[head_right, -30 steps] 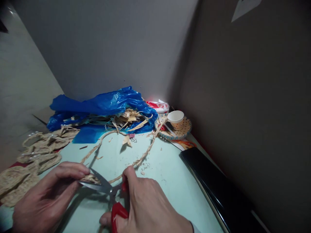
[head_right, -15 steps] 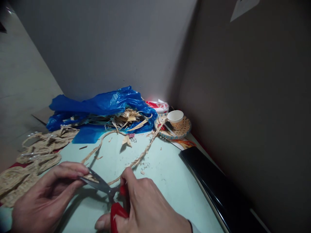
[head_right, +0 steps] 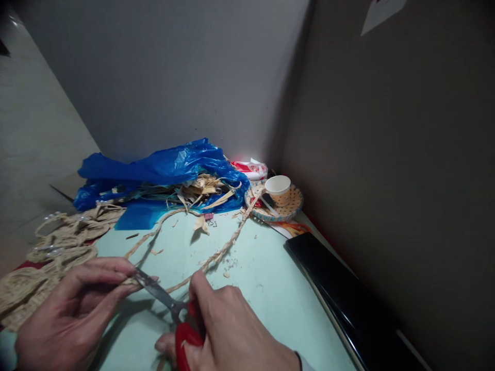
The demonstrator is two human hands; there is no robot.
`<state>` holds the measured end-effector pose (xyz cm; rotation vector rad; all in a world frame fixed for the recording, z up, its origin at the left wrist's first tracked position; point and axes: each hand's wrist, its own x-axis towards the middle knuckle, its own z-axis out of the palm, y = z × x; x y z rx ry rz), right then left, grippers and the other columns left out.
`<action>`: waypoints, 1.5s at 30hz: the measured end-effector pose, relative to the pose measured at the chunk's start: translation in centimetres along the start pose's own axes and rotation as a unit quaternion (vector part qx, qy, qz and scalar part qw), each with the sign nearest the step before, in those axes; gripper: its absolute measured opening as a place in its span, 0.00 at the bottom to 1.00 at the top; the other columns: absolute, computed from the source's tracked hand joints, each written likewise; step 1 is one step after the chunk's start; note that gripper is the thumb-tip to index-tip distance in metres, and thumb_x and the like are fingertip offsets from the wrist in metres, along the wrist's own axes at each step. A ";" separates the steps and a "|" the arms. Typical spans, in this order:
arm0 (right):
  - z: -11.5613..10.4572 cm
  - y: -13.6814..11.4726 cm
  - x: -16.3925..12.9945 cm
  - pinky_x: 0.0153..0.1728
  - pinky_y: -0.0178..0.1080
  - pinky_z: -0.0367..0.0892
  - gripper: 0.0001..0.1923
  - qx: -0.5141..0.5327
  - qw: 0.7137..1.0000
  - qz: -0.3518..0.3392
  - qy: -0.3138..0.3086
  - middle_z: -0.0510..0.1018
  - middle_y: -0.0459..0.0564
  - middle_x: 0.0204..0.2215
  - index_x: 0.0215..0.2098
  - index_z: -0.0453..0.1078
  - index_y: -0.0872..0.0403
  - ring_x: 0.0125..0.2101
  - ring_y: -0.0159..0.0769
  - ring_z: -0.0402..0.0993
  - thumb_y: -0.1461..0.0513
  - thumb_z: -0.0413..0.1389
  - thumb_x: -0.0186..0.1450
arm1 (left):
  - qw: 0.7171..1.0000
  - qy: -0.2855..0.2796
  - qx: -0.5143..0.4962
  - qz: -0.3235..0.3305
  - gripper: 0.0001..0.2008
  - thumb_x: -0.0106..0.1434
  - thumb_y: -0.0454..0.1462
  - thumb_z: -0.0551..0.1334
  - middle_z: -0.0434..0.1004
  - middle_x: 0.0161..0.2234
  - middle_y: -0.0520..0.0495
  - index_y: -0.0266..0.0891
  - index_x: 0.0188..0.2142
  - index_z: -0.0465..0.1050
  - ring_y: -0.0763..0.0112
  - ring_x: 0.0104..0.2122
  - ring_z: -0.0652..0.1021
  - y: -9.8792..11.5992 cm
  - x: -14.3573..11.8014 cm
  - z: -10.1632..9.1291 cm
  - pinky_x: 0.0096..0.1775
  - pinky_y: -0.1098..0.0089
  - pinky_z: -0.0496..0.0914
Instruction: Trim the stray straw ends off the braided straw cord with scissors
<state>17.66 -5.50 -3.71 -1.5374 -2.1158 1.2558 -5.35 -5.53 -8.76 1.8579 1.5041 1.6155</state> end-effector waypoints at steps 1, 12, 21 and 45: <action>0.1 0.1 0.0 0.32 0.37 0.61 0.12 -0.010 1.000 0.002 0.002 0.72 0.47 0.30 0.37 0.63 0.48 0.30 0.39 0.68 0.52 0.59 0.63 | 1.000 -0.001 0.000 0.002 0.06 0.63 0.36 0.68 0.78 0.38 0.56 0.49 0.34 0.72 0.73 0.32 0.84 0.0 0.0 0.0 0.33 0.79 0.81; 0.8 1.1 0.0 0.25 0.34 0.56 0.07 -0.053 0.995 -0.064 0.059 0.71 0.44 0.23 0.34 0.65 0.48 0.27 0.39 0.69 0.57 0.58 0.64 | 1.000 -0.007 0.016 0.007 0.06 0.64 0.36 0.67 0.76 0.40 0.57 0.47 0.33 0.72 0.77 0.30 0.83 0.2 0.2 0.1 0.33 0.83 0.80; -1.3 2.4 2.1 0.27 0.33 0.60 0.10 0.080 0.985 -0.096 0.117 0.75 0.40 0.21 0.45 0.66 0.51 0.22 0.32 0.65 0.63 0.55 0.65 | 0.998 -0.029 0.027 0.047 0.08 0.67 0.32 0.62 0.81 0.38 0.58 0.50 0.35 0.73 0.77 0.38 0.83 0.6 -0.4 0.2 0.41 0.83 0.76; -0.7 3.1 3.0 0.18 0.31 0.55 0.06 0.151 0.973 -0.037 0.171 0.70 0.40 0.18 0.30 0.64 0.51 0.15 0.28 0.59 0.59 0.57 0.62 | 0.835 -0.347 -0.145 -0.402 0.20 0.63 0.54 0.63 0.64 0.15 0.59 0.38 0.33 0.77 0.84 0.12 0.52 1.7 1.1 0.4 0.15 0.78 0.46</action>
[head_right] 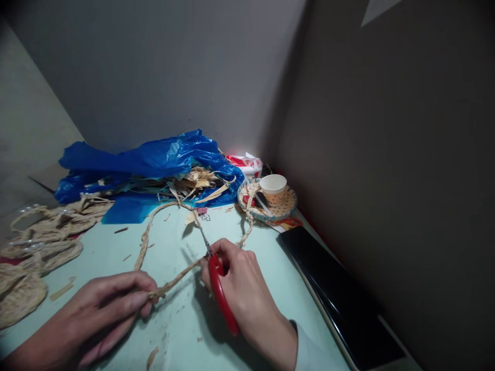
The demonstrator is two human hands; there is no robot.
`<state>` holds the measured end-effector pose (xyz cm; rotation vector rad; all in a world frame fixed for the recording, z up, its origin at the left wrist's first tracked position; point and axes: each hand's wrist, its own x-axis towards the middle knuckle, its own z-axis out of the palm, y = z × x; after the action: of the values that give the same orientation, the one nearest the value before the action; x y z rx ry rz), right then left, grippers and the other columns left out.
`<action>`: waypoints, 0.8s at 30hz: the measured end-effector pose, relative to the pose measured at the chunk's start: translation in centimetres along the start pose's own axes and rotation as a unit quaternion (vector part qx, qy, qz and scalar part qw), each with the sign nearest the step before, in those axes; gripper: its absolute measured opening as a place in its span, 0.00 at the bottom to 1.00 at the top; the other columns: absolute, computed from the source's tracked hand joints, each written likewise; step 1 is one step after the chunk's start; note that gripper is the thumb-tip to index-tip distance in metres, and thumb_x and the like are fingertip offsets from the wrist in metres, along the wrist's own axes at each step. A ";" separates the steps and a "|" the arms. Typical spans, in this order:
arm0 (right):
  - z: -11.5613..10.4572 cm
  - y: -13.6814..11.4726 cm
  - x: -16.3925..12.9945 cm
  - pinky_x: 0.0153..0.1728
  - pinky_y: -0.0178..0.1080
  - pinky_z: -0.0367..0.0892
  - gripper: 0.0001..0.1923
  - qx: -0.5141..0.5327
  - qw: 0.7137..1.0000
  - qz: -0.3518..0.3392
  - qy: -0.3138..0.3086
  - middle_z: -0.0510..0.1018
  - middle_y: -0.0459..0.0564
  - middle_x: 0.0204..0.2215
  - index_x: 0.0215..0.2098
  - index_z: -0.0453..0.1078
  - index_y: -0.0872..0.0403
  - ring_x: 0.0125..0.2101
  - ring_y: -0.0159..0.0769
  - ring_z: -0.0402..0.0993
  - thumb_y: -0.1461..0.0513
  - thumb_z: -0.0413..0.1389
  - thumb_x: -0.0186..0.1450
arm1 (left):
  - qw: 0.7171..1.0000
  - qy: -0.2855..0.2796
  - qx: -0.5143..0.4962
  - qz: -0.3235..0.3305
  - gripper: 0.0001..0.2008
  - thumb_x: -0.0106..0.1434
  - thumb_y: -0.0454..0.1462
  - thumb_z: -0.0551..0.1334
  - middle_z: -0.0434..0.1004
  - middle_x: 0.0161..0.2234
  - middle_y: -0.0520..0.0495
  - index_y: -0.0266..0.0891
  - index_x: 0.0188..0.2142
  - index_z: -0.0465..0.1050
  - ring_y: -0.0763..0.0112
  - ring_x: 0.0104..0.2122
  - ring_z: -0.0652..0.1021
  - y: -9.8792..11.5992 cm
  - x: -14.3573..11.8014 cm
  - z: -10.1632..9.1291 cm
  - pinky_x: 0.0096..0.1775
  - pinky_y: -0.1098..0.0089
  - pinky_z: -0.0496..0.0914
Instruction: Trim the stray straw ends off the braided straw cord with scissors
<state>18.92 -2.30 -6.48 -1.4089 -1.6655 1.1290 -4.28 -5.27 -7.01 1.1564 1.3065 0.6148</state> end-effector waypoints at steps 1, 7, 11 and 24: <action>0.1 0.2 0.1 0.19 0.31 0.55 0.07 -0.001 1.000 -0.011 0.007 0.70 0.40 0.18 0.30 0.65 0.51 0.16 0.28 0.59 0.59 0.58 0.63 | 0.999 -0.005 -0.031 -0.009 0.18 0.63 0.52 0.65 0.67 0.18 0.57 0.39 0.32 0.76 0.84 0.13 0.53 0.1 -0.2 0.2 0.16 0.77 0.45; 0.3 0.5 0.0 0.24 0.32 0.56 0.10 -0.035 0.997 -0.057 0.027 0.70 0.37 0.18 0.43 0.65 0.49 0.20 0.31 0.56 0.57 0.58 0.66 | 0.993 0.010 -0.121 -0.009 0.18 0.58 0.52 0.70 0.52 0.17 0.64 0.40 0.31 0.75 0.82 0.17 0.47 0.9 -0.9 0.9 0.19 0.75 0.40; 0.2 0.1 -0.4 0.24 0.31 0.56 0.11 -0.033 0.996 -0.079 0.030 0.67 0.34 0.18 0.43 0.62 0.49 0.19 0.30 0.54 0.58 0.59 0.66 | 0.990 0.049 -0.133 0.007 0.18 0.56 0.52 0.72 0.47 0.19 0.63 0.40 0.30 0.75 0.80 0.19 0.46 0.6 -0.6 0.6 0.20 0.75 0.40; 0.1 -0.7 -1.3 0.25 0.32 0.55 0.12 -0.067 0.995 -0.062 -0.040 0.67 0.35 0.20 0.35 0.58 0.48 0.21 0.30 0.58 0.58 0.60 0.65 | 0.954 0.267 0.006 0.137 0.10 0.55 0.48 0.71 0.83 0.31 0.51 0.47 0.29 0.84 0.69 0.31 0.78 0.2 -0.7 0.5 0.33 0.75 0.70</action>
<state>18.83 -3.64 -5.78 -1.3362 -1.8895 1.0318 -3.92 -5.95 -6.58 1.2398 1.6096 1.1857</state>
